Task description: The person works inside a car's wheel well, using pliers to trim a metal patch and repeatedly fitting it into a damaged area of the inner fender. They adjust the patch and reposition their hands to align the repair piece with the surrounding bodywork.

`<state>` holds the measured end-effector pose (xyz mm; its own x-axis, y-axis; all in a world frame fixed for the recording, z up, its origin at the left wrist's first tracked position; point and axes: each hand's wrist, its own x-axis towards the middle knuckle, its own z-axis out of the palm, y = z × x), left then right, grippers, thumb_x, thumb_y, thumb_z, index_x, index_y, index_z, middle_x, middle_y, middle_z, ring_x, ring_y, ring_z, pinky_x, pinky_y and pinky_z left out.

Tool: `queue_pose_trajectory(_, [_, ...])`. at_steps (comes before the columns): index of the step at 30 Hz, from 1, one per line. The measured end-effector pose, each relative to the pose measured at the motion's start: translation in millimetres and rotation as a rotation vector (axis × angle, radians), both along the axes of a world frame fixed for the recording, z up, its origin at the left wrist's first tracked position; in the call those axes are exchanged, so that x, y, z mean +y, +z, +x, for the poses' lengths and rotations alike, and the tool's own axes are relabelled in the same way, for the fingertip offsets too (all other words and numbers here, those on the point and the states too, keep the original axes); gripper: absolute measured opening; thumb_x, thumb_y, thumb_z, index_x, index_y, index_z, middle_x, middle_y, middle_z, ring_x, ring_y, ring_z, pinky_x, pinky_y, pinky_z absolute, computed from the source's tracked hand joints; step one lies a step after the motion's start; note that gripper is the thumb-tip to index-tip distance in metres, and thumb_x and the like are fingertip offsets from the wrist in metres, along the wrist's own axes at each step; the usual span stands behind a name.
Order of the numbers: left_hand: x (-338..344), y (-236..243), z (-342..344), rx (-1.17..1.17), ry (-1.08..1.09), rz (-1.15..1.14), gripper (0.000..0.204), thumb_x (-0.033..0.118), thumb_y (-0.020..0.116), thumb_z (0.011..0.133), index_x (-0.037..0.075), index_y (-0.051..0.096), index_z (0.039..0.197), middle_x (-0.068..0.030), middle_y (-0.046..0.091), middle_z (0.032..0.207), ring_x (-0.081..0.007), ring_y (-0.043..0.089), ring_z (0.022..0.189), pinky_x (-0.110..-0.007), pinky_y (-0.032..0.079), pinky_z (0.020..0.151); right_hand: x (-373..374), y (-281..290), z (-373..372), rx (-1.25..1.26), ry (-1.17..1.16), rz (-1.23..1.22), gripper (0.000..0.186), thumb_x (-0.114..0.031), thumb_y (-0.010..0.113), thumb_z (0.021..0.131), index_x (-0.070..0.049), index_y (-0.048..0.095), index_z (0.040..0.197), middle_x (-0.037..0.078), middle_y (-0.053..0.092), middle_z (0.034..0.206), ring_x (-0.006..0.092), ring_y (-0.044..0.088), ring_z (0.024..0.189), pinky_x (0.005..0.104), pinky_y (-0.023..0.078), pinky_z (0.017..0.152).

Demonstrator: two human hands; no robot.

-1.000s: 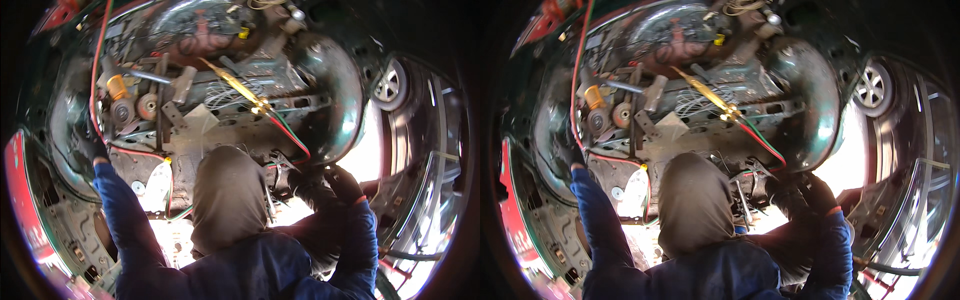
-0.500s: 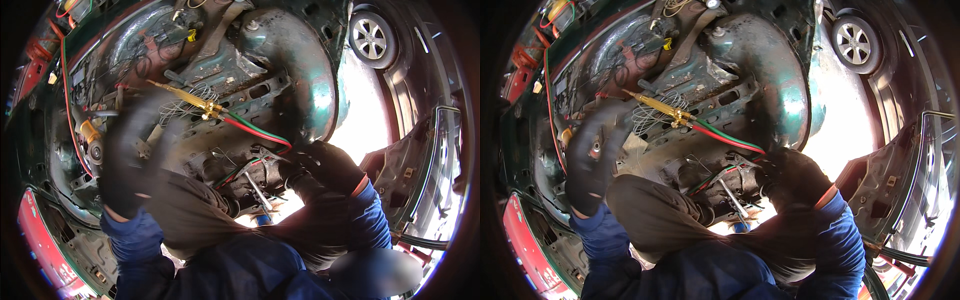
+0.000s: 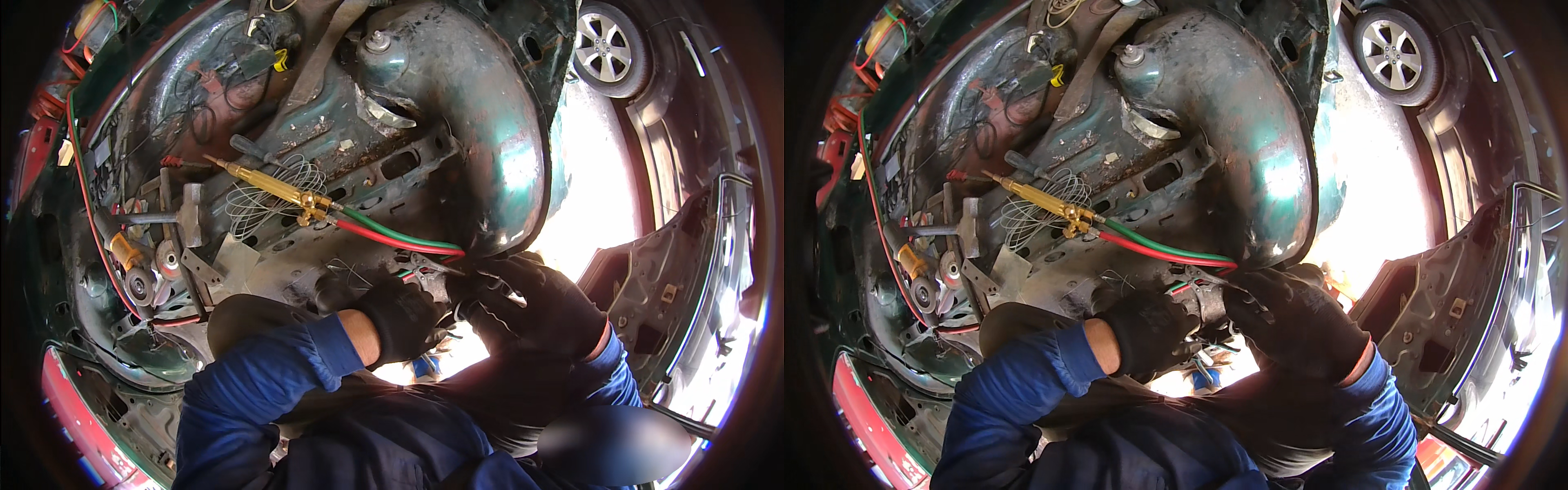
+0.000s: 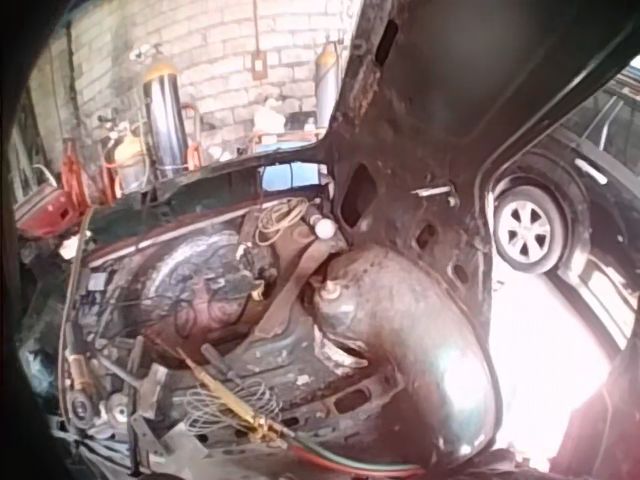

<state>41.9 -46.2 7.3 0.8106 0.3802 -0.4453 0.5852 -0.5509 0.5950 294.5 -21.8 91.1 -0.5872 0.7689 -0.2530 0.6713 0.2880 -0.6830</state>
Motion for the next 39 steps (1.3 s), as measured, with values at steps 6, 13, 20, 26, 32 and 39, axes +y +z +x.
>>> queue_pose_trajectory(6, [-3, -16, 0, -0.123, 0.073, 0.020, 0.038, 0.043, 0.065, 0.103, 0.010, 0.078, 0.117, -0.0142, 0.081, 0.109, -0.0343, 0.078, 0.103, -0.053, 0.056, 0.097, 16, -5, -3, -0.009, 0.058, -0.016, 0.036, -0.021, 0.075, 0.104, -0.001, 0.073, 0.134, 0.024, 0.074, 0.130, 0.0431, 0.074, 0.116, 0.0491, 0.061, 0.098])
queue_pose_trajectory(13, [7, 1, 4, -0.102, 0.081, -0.068, 0.036, 0.042, 0.066, 0.103, 0.009, 0.078, 0.112, -0.0168, 0.081, 0.106, -0.0353, 0.078, 0.102, -0.052, 0.057, 0.094, 25, -12, -11, -0.044, 0.112, -0.028, 0.038, -0.023, 0.077, 0.103, -0.001, 0.073, 0.134, 0.024, 0.073, 0.131, 0.0435, 0.074, 0.118, 0.0497, 0.060, 0.100])
queue_pose_trajectory(20, [-11, 4, 2, -0.222, 0.093, -0.086, 0.033, 0.037, 0.073, 0.098, 0.006, 0.078, 0.108, -0.0183, 0.079, 0.096, -0.0381, 0.078, 0.094, -0.052, 0.061, 0.085, 24, -23, -24, -0.074, 0.035, -0.145, 0.042, -0.024, 0.076, 0.104, 0.000, 0.069, 0.139, 0.027, 0.068, 0.139, 0.0450, 0.069, 0.126, 0.0515, 0.059, 0.104])
queue_pose_trajectory(26, [-22, 2, 11, -0.211, 0.069, -0.084, 0.025, 0.031, 0.073, 0.094, 0.008, 0.081, 0.095, -0.0157, 0.081, 0.091, -0.0369, 0.079, 0.091, -0.051, 0.060, 0.085, 25, -52, -51, -0.041, -0.003, 0.059, 0.038, -0.016, 0.075, 0.104, 0.000, 0.067, 0.138, 0.025, 0.069, 0.135, 0.0452, 0.071, 0.120, 0.0493, 0.059, 0.099])
queue_pose_trajectory(32, [-20, 13, 7, -0.194, 0.038, -0.036, 0.020, 0.026, 0.073, 0.091, 0.009, 0.084, 0.093, -0.0134, 0.083, 0.091, -0.0324, 0.081, 0.092, -0.047, 0.061, 0.082, 94, -89, -94, -0.002, 0.097, 0.340, 0.030, -0.014, 0.073, 0.103, -0.001, 0.069, 0.129, 0.024, 0.065, 0.135, 0.0454, 0.067, 0.121, 0.0520, 0.057, 0.101])
queue_pose_trajectory(39, [-22, 11, 12, -0.183, 0.020, -0.029, 0.020, 0.024, 0.072, 0.090, 0.010, 0.085, 0.093, -0.0130, 0.083, 0.091, -0.0303, 0.081, 0.090, -0.047, 0.062, 0.081, 170, -164, -119, -0.179, 0.339, 0.687, 0.029, -0.024, 0.070, 0.103, 0.000, 0.071, 0.120, 0.027, 0.065, 0.130, 0.0520, 0.063, 0.126, 0.0576, 0.057, 0.103])
